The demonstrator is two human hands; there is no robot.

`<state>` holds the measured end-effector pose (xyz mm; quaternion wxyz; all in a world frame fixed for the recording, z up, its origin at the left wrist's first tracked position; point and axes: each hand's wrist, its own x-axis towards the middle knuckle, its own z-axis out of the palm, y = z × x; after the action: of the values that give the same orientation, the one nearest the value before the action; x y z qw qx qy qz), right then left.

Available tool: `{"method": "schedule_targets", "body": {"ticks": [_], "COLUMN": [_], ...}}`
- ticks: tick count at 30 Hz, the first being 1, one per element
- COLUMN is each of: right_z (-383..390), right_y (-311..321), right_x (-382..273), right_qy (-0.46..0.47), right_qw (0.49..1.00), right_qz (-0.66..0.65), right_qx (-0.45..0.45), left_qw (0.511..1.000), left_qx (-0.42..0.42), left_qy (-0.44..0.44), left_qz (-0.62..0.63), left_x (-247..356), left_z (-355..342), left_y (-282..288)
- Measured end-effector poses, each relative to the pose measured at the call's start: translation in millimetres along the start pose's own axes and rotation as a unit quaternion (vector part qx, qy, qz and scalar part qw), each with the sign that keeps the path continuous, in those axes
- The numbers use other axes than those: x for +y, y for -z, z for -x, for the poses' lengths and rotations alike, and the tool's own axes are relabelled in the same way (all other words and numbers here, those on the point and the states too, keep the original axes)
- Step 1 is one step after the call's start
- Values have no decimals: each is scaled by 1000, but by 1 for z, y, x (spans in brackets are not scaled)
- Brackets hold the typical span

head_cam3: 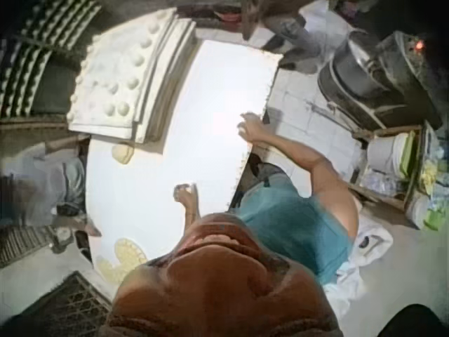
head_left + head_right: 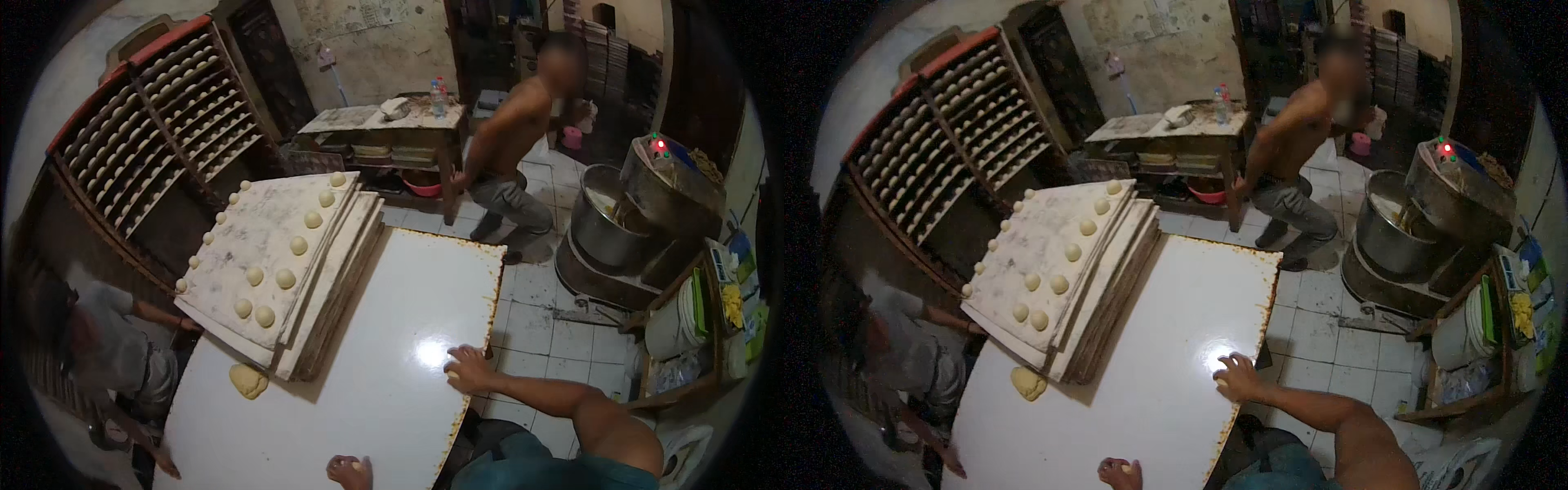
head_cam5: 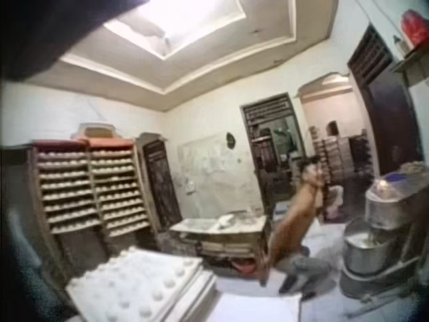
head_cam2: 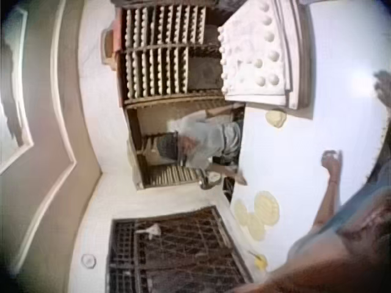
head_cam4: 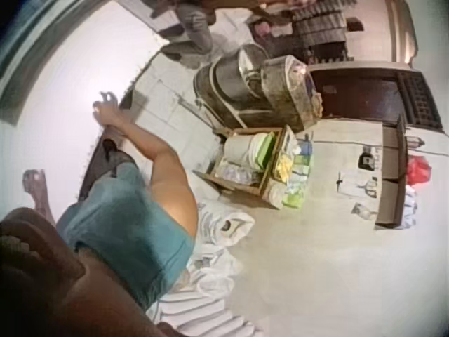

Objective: The person works with other bakery staff at a large table to shape dough balls into decorative patterns and place them onto wooden boards.

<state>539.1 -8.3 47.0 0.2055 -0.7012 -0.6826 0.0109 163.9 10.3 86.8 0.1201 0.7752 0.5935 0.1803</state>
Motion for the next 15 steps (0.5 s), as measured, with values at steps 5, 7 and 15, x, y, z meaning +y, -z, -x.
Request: {"method": "schedule_targets", "body": {"ticks": [5,7,15], "right_z": [-22,2,-44], "right_y": [-71,-53,-63], "right_x": [-17,-17,23], "right_qy": [-10,73,-21], "right_qw": [977,977,988], "right_qz": [-188,-197,-138], "right_qx": [101,23,68], "left_qw": [982,993,976], "left_qx": [176,111,195], "left_qy": [-9,-2,98], "left_qz": [-63,-46,13], "left_x": [5,-33,7], "left_z": [-1,45,-40], "left_y": [-86,-97,-77]}}
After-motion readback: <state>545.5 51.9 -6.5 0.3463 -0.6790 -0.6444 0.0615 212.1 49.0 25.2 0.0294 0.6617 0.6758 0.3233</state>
